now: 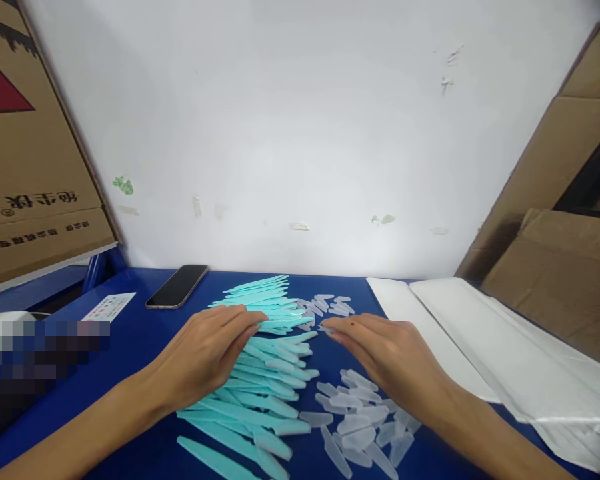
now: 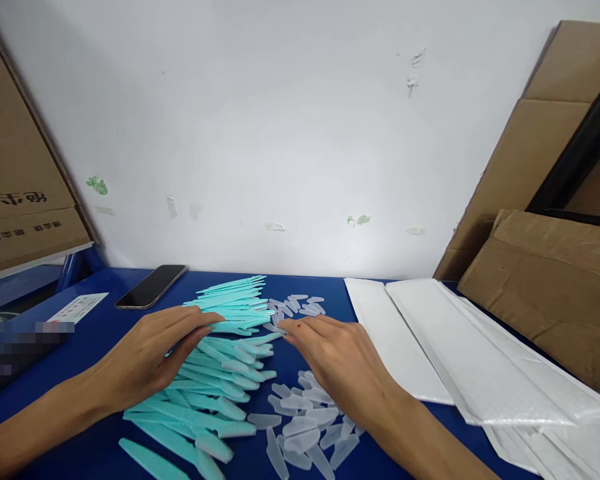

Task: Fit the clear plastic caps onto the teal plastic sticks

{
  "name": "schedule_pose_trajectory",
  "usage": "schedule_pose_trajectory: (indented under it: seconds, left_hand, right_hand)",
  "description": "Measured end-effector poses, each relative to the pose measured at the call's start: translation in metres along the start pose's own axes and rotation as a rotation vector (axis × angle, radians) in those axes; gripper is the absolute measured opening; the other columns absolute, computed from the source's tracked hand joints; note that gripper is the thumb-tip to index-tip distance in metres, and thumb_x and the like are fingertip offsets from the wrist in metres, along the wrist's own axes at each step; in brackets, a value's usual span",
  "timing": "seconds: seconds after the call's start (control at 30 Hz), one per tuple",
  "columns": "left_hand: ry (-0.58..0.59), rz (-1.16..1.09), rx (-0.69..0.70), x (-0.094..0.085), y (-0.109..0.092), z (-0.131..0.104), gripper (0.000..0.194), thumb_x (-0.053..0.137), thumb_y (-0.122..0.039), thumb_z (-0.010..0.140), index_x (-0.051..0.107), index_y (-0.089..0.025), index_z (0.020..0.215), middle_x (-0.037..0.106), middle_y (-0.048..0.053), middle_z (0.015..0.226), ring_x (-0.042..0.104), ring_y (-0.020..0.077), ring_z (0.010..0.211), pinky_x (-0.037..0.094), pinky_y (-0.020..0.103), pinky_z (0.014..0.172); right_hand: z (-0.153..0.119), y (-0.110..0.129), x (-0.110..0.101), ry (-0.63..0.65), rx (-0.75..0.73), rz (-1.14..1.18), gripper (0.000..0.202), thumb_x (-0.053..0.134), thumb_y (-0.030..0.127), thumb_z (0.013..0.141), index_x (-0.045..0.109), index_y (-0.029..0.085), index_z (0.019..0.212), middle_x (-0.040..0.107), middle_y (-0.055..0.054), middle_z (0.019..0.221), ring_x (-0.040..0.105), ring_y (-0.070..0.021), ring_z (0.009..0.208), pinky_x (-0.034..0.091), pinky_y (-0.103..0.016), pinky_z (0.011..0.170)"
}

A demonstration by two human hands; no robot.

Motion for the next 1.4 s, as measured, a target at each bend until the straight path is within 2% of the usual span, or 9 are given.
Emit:
schedule_pose_trajectory:
  seconds: [0.23, 0.47, 0.8, 1.07, 1.23, 1.4]
  left_hand:
    - [0.047, 0.004, -0.015, 0.000, -0.008, 0.002, 0.022, 0.046, -0.026, 0.108, 0.057, -0.021, 0.127, 0.066, 0.002, 0.086, 0.058, 0.0167, 0.069, 0.043, 0.029, 0.065]
    - [0.095, 0.026, 0.032, 0.003, -0.010, 0.004, 0.023, 0.045, -0.023, 0.108, 0.058, -0.018, 0.126, 0.064, 0.003, 0.084, 0.055, 0.0156, 0.067, 0.040, 0.026, 0.060]
    - [0.077, 0.007, 0.040, 0.003, -0.011, 0.004, 0.024, 0.048, -0.021, 0.106, 0.055, -0.018, 0.129, 0.063, 0.002, 0.085, 0.054, 0.0158, 0.067, 0.041, 0.027, 0.059]
    - [0.093, 0.011, 0.078, 0.004, -0.019, 0.005, 0.022, 0.047, -0.019, 0.106, 0.053, -0.017, 0.127, 0.063, 0.003, 0.085, 0.055, 0.0161, 0.066, 0.041, 0.028, 0.058]
    - [0.056, 0.042, 0.141, 0.005, -0.031, 0.005, 0.022, 0.045, -0.020, 0.107, 0.053, -0.016, 0.127, 0.062, 0.002, 0.082, 0.054, 0.0159, 0.064, 0.041, 0.028, 0.056]
    - [0.049, 0.063, 0.177, 0.005, -0.036, 0.007, 0.022, 0.044, -0.017, 0.107, 0.052, -0.014, 0.127, 0.060, 0.000, 0.076, 0.048, 0.0146, 0.059, 0.037, 0.028, 0.052]
  right_hand:
    - [0.000, 0.006, 0.000, 0.004, -0.012, 0.041, 0.017, 0.054, 0.022, 0.105, 0.066, 0.023, 0.117, 0.078, 0.000, 0.102, 0.073, -0.0155, 0.086, 0.053, -0.024, 0.067]
    - [-0.002, 0.003, -0.002, -0.074, 0.025, 0.044, 0.014, 0.058, 0.026, 0.104, 0.067, 0.025, 0.114, 0.079, 0.003, 0.101, 0.075, -0.0129, 0.083, 0.054, -0.023, 0.069]
    - [-0.002, 0.003, -0.001, -0.053, 0.037, 0.036, 0.015, 0.059, 0.026, 0.103, 0.067, 0.025, 0.116, 0.079, 0.002, 0.097, 0.074, -0.0136, 0.076, 0.051, -0.024, 0.062]
    - [-0.002, 0.008, -0.001, -0.042, -0.021, 0.078, 0.016, 0.060, 0.020, 0.102, 0.064, 0.023, 0.117, 0.079, 0.001, 0.102, 0.074, -0.0143, 0.081, 0.053, -0.024, 0.067]
    - [-0.003, 0.020, -0.001, -0.071, -0.094, 0.151, 0.016, 0.058, 0.015, 0.102, 0.063, 0.021, 0.116, 0.079, 0.000, 0.097, 0.072, -0.0116, 0.073, 0.051, -0.022, 0.063]
    - [-0.005, 0.024, -0.001, -0.091, -0.115, 0.165, 0.022, 0.054, 0.007, 0.100, 0.064, 0.021, 0.115, 0.079, 0.000, 0.090, 0.072, -0.0115, 0.067, 0.052, -0.022, 0.062]
Point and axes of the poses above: each hand's wrist, its own z-axis towards the middle knuckle, its own x-axis out of the palm, y = z × x, the point moved 4 cm from there along z, towards the middle knuckle
